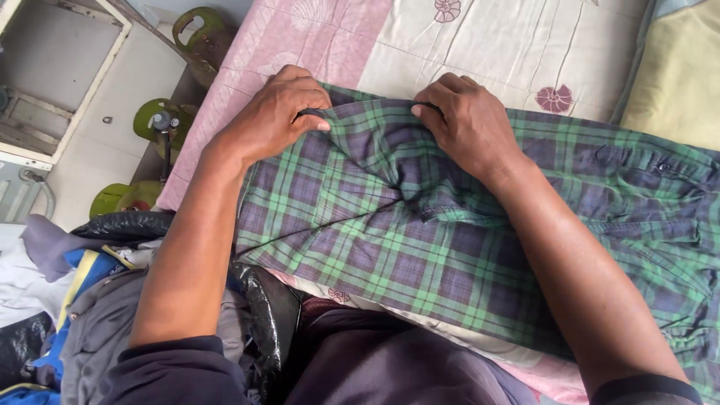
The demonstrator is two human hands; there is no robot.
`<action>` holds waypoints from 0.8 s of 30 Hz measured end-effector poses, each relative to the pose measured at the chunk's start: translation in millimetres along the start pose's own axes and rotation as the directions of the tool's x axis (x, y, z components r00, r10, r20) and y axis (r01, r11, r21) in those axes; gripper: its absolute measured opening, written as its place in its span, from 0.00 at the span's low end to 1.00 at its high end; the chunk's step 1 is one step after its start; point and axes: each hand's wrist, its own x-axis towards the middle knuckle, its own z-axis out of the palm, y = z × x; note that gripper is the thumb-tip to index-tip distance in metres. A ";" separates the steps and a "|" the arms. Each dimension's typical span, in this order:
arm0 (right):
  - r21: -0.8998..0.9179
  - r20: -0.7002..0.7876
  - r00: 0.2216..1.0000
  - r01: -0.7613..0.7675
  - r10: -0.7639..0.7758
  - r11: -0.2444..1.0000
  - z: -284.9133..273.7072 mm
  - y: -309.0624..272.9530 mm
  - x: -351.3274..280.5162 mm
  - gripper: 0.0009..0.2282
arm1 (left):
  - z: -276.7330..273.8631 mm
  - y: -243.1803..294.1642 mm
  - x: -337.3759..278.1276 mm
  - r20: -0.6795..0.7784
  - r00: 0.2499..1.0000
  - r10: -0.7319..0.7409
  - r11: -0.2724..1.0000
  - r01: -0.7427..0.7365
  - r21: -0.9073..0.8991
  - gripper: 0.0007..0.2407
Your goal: The person folds a green and purple plaid shirt on a bed. They smooth the fabric, fold the sleeves inward, fold the shirt in half vertically, and then fold it into a compact square.
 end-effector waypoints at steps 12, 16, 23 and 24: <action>0.041 -0.011 0.943 -0.331 0.331 0.943 14.3 37.5 -10.4 0.08 | 4.6 -19.0 53.3 0.303 0.935 -0.187 0.970 0.225 -0.097 0.04; -0.082 -0.064 0.972 -0.233 0.228 0.969 -0.1 27.4 -10.1 0.05 | 6.5 -0.3 50.4 0.229 0.963 -0.141 0.984 0.163 -0.079 0.05; -0.146 0.175 0.952 0.278 -0.252 0.949 -82.3 -45.2 -35.7 0.16 | 12.6 41.0 38.8 -0.189 0.979 0.083 0.941 -0.014 0.338 0.04; -0.103 0.262 0.918 0.332 -0.297 0.937 -89.3 -54.4 -46.2 0.21 | 12.6 51.0 37.4 -0.226 0.969 0.103 0.913 -0.002 0.408 0.05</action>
